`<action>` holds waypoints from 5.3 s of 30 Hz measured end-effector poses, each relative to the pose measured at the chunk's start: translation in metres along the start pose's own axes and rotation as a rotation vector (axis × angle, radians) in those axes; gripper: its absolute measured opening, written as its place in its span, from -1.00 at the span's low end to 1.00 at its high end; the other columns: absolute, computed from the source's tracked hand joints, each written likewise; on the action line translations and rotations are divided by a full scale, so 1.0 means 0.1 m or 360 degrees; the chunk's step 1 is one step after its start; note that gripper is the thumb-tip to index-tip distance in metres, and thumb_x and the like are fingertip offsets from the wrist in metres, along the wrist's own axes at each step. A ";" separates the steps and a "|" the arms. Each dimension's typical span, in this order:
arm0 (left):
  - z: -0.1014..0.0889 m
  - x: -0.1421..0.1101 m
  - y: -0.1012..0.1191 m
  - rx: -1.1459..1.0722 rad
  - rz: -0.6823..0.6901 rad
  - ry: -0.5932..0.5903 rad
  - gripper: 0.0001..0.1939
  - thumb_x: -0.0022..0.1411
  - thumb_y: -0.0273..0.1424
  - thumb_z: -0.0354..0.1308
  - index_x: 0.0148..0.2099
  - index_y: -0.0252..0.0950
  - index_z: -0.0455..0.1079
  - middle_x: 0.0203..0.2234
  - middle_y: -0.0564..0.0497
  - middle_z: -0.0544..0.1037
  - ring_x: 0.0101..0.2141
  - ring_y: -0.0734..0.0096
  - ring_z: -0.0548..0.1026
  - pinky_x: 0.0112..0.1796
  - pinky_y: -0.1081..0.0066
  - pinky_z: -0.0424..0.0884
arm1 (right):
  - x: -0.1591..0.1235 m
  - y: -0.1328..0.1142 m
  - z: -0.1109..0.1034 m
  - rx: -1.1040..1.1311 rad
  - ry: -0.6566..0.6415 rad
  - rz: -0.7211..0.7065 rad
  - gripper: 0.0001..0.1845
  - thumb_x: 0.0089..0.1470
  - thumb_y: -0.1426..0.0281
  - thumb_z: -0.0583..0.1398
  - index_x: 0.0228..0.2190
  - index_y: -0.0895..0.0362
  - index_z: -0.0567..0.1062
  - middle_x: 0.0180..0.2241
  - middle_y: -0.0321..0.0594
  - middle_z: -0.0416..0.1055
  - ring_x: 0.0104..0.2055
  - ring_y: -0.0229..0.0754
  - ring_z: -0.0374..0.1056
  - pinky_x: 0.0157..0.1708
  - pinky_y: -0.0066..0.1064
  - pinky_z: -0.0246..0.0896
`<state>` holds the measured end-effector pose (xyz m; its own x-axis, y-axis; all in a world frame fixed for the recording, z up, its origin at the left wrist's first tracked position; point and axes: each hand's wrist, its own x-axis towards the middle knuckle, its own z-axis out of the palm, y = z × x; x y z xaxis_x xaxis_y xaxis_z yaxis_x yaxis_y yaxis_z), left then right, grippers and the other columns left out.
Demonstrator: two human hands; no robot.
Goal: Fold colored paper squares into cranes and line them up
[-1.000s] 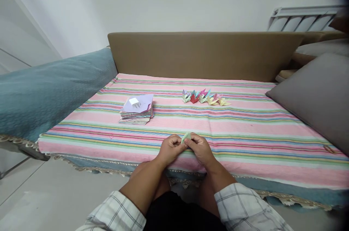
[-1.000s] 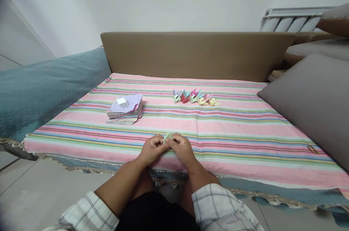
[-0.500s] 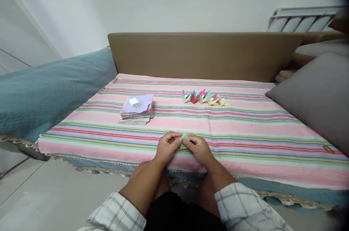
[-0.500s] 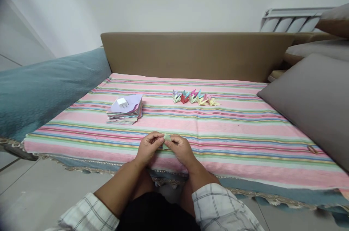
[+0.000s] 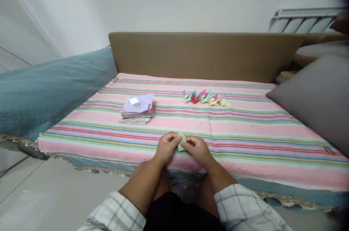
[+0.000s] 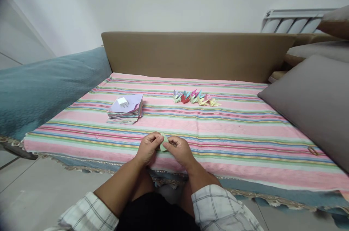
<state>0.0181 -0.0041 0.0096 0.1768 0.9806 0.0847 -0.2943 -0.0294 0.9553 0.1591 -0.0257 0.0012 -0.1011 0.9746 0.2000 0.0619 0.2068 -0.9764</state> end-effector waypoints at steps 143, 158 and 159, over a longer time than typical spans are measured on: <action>-0.01 -0.01 0.00 -0.0066 -0.0577 -0.0303 -0.61 -0.27 -0.22 0.42 -0.51 -0.39 0.38 -0.64 0.09 0.41 -0.61 0.61 0.34 -0.61 0.60 0.23 | -0.04 -0.06 -0.15 -0.0636 0.0314 -0.0736 -0.90 -0.04 0.47 0.18 -0.39 0.08 0.39 -0.44 -0.29 0.28 -0.41 -0.26 0.26 -0.41 -0.41 0.22; 0.01 -0.02 0.00 -0.0060 -0.0515 -0.0241 -0.62 -0.25 -0.21 0.41 -0.51 -0.39 0.39 -0.62 0.08 0.43 -0.59 0.59 0.35 -0.59 0.58 0.25 | -0.06 -0.03 -0.12 -0.0692 0.0375 -0.0686 -0.96 -0.01 0.44 0.15 -0.44 0.07 0.34 -0.49 -0.32 0.28 -0.51 -0.30 0.18 -0.49 -0.42 0.16; 0.01 -0.02 0.00 -0.0066 -0.0512 -0.0244 -0.62 -0.25 -0.21 0.41 -0.50 -0.39 0.40 -0.62 0.08 0.43 -0.58 0.59 0.35 -0.59 0.58 0.25 | -0.06 -0.03 -0.12 -0.0675 0.0372 -0.0696 -0.95 -0.01 0.44 0.15 -0.46 0.07 0.33 -0.49 -0.32 0.28 -0.51 -0.30 0.18 -0.49 -0.43 0.16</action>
<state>0.0186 -0.0065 0.0095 0.4046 0.8977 -0.1742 -0.2379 0.2873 0.9278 0.1710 -0.0312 0.0038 0.0097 0.7761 0.6306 0.4554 0.5580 -0.6937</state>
